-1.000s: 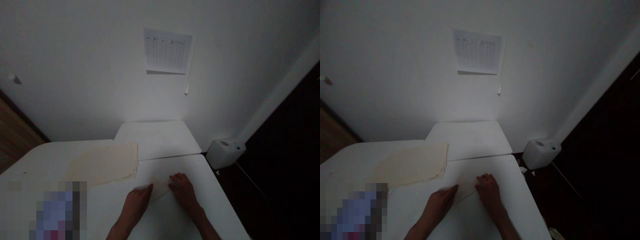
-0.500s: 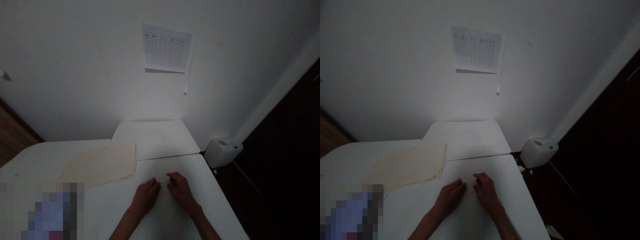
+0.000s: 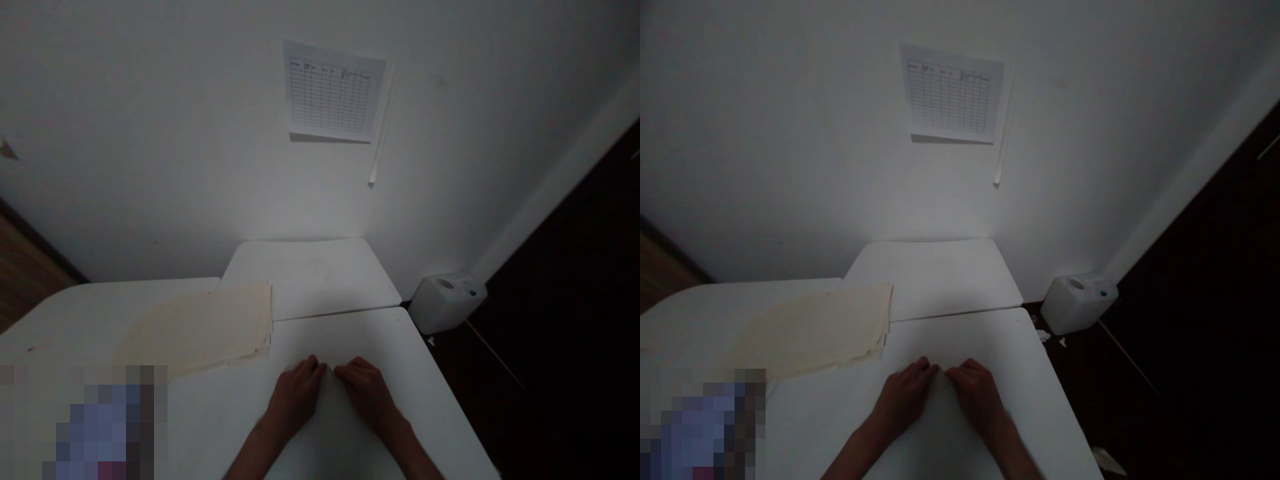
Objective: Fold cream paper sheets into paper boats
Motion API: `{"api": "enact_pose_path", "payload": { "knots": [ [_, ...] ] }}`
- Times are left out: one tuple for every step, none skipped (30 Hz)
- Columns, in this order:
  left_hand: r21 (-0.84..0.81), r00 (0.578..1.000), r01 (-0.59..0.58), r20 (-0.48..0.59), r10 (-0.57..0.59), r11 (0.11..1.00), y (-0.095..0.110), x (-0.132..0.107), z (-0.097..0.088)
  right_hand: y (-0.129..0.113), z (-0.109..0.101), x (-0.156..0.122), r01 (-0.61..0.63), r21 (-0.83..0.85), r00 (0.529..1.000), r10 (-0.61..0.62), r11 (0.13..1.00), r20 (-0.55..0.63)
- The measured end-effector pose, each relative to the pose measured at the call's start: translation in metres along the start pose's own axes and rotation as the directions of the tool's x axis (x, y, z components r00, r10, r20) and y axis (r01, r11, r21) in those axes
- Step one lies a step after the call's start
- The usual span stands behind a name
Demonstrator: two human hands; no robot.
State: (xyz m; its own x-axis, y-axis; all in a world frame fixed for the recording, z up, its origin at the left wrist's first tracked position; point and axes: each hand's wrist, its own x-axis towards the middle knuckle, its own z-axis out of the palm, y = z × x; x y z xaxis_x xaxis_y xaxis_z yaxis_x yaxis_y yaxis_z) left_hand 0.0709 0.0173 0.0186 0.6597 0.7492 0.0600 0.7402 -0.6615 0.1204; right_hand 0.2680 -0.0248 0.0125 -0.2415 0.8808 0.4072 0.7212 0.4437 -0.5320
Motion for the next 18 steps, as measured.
{"api": "enact_pose_path", "payload": {
  "knots": [
    [0.000, 1.000, -0.005, 0.000, 0.005, 1.000, 0.000, 0.000, 0.001, 0.001, 0.000, -0.001, 0.010, -0.010, 1.000, -0.010, 1.000, 0.006],
    [0.000, 1.000, -0.012, 0.002, 0.012, 1.000, 0.000, 0.001, 0.001, 0.002, 0.000, -0.001, 0.017, -0.019, 1.000, -0.017, 1.000, 0.013],
    [0.002, 1.000, -0.021, 0.004, 0.021, 1.000, 0.000, 0.001, 0.002, 0.003, 0.000, -0.001, 0.023, -0.028, 0.999, -0.023, 0.999, 0.022],
    [0.004, 1.000, -0.029, 0.004, 0.029, 1.000, 0.000, 0.001, 0.002, 0.003, -0.001, -0.001, 0.028, -0.037, 0.999, -0.027, 0.999, 0.031],
    [0.007, 0.999, -0.037, 0.003, 0.037, 0.999, 0.000, 0.001, 0.003, 0.003, -0.001, -0.001, 0.032, -0.047, 0.999, -0.031, 0.998, 0.038],
    [0.009, 0.999, -0.042, 0.000, 0.042, 0.999, 0.000, 0.001, 0.002, 0.002, -0.002, -0.001, 0.036, -0.057, 0.998, -0.033, 0.998, 0.046],
    [0.011, 0.999, -0.046, -0.005, 0.046, 0.999, 0.000, 0.001, 0.002, 0.001, -0.003, -0.001, 0.039, -0.069, 0.998, -0.035, 0.997, 0.056],
    [0.011, 0.999, -0.048, -0.011, 0.048, 0.999, 0.000, 0.001, 0.002, -0.001, -0.004, -0.001, 0.042, -0.078, 0.997, -0.036, 0.996, 0.068],
    [0.009, 0.999, -0.050, -0.019, 0.050, 0.999, 0.000, 0.001, 0.002, -0.003, -0.006, -0.001, 0.043, -0.085, 0.996, -0.036, 0.995, 0.084],
    [0.005, 0.998, -0.055, -0.027, 0.055, 0.998, 0.000, 0.001, 0.002, -0.006, -0.007, -0.002, 0.042, -0.089, 0.995, -0.033, 0.995, 0.098],
    [0.001, 0.997, -0.064, -0.036, 0.064, 0.998, 0.000, 0.001, 0.003, -0.008, -0.009, -0.002, 0.040, -0.089, 0.993, -0.030, 0.995, 0.110],
    [-0.004, 0.996, -0.077, -0.051, 0.076, 0.997, 0.000, 0.001, 0.003, -0.010, -0.010, -0.003, 0.037, -0.083, 0.993, -0.027, 0.996, 0.115],
    [-0.010, 0.993, -0.095, -0.069, 0.094, 0.995, 0.000, 0.001, 0.004, -0.012, -0.011, -0.004, 0.032, -0.070, 0.993, -0.023, 0.997, 0.115],
    [-0.016, 0.989, -0.115, -0.090, 0.113, 0.993, -0.001, 0.000, 0.005, -0.014, -0.012, -0.005, 0.023, -0.050, 0.994, -0.018, 0.998, 0.108],
    [-0.021, 0.984, -0.140, -0.115, 0.137, 0.990, -0.001, 0.000, 0.006, -0.015, -0.012, -0.006, 0.007, -0.026, 0.995, -0.005, 1.000, 0.097],
    [-0.026, 0.976, -0.169, -0.140, 0.164, 0.985, -0.002, 0.000, 0.007, -0.016, -0.013, -0.007, -0.012, 0.000, 0.996, 0.012, 1.000, 0.084],
    [-0.030, 0.968, -0.201, -0.160, 0.194, 0.979, -0.003, 0.000, 0.008, -0.016, -0.013, -0.007, -0.037, 0.027, 0.997, 0.035, 0.999, 0.072],
    [-0.032, 0.959, -0.232, -0.174, 0.224, 0.972, -0.003, 0.000, 0.010, -0.015, -0.014, -0.007, -0.063, 0.054, 0.997, 0.060, 0.997, 0.058]
  ]
}}
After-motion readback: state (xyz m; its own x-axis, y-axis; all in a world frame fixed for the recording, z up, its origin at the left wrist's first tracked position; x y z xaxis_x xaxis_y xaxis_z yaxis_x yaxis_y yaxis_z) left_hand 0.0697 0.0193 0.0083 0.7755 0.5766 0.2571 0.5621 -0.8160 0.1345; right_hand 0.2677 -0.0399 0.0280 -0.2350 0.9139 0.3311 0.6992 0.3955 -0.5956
